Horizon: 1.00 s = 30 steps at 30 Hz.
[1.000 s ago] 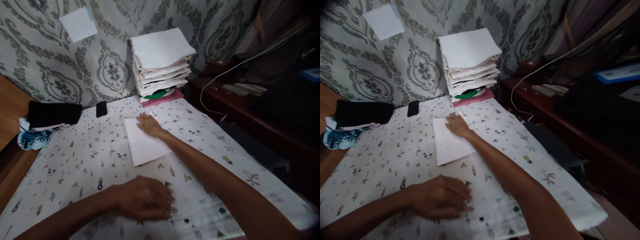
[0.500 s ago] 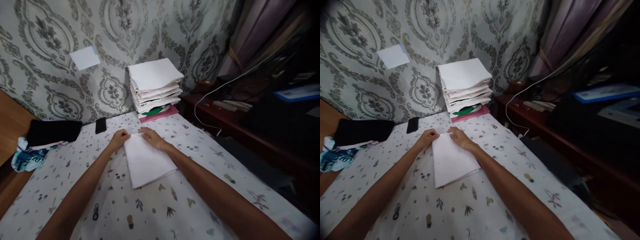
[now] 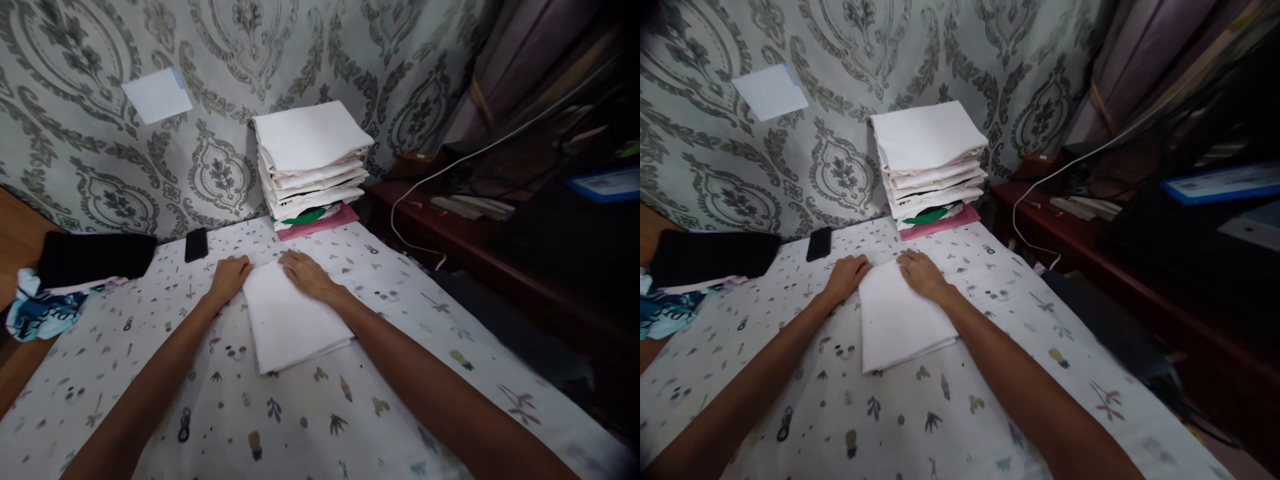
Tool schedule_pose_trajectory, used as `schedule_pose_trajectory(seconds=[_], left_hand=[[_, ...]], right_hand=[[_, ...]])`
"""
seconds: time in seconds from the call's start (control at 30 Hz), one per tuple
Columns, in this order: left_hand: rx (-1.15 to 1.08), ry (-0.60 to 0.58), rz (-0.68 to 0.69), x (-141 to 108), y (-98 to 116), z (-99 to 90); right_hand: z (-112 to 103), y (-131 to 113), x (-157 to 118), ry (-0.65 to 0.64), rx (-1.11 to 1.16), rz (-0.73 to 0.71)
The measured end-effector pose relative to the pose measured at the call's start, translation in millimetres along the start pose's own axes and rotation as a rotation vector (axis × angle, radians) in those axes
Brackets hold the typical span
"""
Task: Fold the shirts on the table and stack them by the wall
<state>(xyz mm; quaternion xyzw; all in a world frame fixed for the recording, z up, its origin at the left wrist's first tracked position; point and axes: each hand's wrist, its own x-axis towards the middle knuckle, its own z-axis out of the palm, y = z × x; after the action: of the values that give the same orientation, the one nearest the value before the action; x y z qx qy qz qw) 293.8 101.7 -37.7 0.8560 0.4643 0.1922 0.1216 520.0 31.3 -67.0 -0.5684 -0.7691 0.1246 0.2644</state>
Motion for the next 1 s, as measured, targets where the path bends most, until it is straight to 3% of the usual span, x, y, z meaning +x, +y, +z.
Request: schedule_pose_trajectory(seconds=[0.1, 0.2, 0.33, 0.4, 0.5, 0.57, 0.63, 0.73, 0.8, 0.9, 1.0], left_hand=[[0.089, 0.07, -0.028, -17.4, 11.6, -4.0], [0.127, 0.052, 0.133, -48.5, 37.4, -1.1], [0.046, -0.274, 0.362, -100.5, 79.0, 11.2], [-0.017, -0.421, 0.375, -124.8, 92.9, 11.4], [-0.144, -0.539, 0.344, -155.3, 100.0, 1.5], [-0.269, -0.516, 0.242, -169.6, 97.0, -5.5], [-0.435, -0.361, 0.031, -175.6, 90.1, -8.5], [-0.762, -0.107, -0.37, -165.9, 77.9, -8.2], [-0.974, -0.056, -0.577, -151.5, 72.7, -9.0], [-1.09, -0.158, -0.76, -131.8, 73.6, -11.7], [-1.034, -0.376, -0.772, -124.3, 80.8, -13.8]], right_hand=[[1.5, 1.1, 0.2, -0.001, 0.003, 0.009], [1.0, 0.4, 0.3, 0.0, -0.002, 0.0], [-0.6, -0.8, 1.1, 0.004, -0.016, -0.015], [-0.7, -0.8, 1.3, 0.012, -0.015, -0.022], [0.6, -0.4, 0.9, 0.03, -0.014, -0.028], [1.8, 0.1, 0.8, 0.029, -0.031, -0.037], [1.8, 0.8, 2.7, 0.016, -0.069, -0.035], [-3.3, 0.4, 12.0, -0.039, -0.133, 0.005], [-10.1, -1.4, 22.5, -0.106, -0.119, 0.054], [-20.8, -5.9, 40.2, -0.204, -0.045, 0.117], [-29.4, -9.8, 50.7, -0.251, 0.03, 0.144]])
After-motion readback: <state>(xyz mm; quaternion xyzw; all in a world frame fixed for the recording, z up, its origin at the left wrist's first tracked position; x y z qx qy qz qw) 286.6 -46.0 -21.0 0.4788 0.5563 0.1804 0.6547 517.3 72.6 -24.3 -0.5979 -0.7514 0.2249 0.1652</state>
